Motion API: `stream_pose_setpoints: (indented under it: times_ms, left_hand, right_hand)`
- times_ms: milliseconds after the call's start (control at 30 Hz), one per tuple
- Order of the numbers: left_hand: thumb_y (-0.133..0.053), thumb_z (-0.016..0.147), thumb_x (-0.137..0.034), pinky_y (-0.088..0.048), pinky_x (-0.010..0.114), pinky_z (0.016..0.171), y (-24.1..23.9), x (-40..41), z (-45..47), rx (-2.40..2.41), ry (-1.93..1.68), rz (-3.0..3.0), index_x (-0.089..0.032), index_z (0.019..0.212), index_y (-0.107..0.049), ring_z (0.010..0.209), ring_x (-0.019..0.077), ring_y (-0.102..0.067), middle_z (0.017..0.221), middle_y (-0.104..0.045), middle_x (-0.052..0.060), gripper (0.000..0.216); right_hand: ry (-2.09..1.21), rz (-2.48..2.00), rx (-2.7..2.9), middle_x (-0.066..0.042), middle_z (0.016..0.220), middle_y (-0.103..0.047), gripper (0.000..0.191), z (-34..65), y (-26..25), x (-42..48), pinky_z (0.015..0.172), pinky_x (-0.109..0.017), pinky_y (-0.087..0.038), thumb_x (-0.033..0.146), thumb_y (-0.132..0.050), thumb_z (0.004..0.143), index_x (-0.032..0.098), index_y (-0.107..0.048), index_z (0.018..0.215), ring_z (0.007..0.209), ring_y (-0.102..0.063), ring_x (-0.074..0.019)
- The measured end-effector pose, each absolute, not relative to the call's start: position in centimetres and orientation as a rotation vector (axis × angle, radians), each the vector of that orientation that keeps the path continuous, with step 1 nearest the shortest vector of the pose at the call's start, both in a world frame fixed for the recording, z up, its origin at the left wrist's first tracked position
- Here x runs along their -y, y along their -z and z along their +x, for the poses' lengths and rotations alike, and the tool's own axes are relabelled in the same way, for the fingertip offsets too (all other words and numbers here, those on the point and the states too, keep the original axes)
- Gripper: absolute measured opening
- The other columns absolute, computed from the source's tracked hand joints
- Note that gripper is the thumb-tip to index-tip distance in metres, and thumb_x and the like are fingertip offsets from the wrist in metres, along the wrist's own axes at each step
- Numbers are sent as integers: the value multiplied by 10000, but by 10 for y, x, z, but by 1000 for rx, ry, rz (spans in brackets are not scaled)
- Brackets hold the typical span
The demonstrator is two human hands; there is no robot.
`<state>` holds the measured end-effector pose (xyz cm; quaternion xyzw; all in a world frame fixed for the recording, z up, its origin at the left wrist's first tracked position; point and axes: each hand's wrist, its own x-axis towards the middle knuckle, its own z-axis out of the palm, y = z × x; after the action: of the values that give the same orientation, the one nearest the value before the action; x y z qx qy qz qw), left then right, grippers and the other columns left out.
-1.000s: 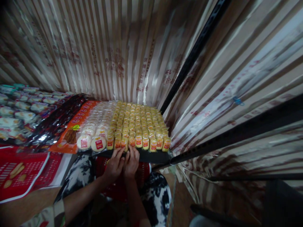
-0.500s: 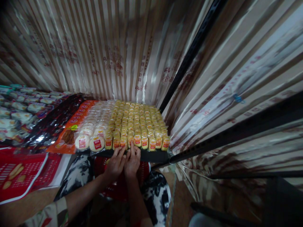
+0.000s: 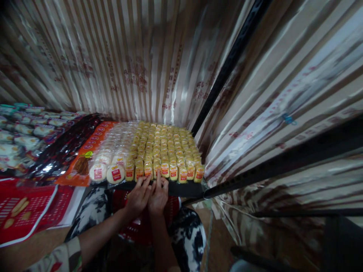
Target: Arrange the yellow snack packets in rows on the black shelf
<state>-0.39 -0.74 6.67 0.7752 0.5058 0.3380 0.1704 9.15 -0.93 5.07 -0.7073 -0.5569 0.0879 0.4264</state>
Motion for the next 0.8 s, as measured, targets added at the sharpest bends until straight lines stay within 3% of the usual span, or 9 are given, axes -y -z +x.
stream_pose_setpoints:
  times_ms: [267,467,700,800]
  left_hand:
    - [-255,941,-307,-503,356,867,-66,9,-5,-1421,-942,2134,-102,1281,-439,1052,210,-534,1154,-517,165,438]
    - [-288,921,-229,-432,381,971,-70,19,-10,-1314,-959,2176,-129,1210,-498,1124,198,-479,1177,-530,118,371]
    - [-339,875,-163,-468,351,895,-44,57,-23,-1284,-959,2031,-140,1047,-576,991,180,-547,1023,-588,102,293]
    - [-360,853,-133,-475,338,864,-18,58,-33,-1468,-737,1890,-158,1051,-578,983,178,-568,1045,-596,100,296]
  right_hand:
    - [-246,-1787,1442,-74,984,-503,455,91,-51,11,758,-326,-464,305,-301,894,237,-423,1326,881,-535,-198]
    - [-357,-1632,1376,-108,1037,-548,396,89,-47,14,857,-359,-441,230,-290,870,159,-488,1205,949,-535,-193]
    - [-315,-1503,1255,-81,900,-594,205,82,-52,41,781,-315,-465,257,-369,871,166,-537,945,841,-568,-172]
    - [-445,-1512,1319,-61,814,-624,205,75,-37,58,738,-292,-474,264,-371,869,185,-559,849,782,-589,-166]
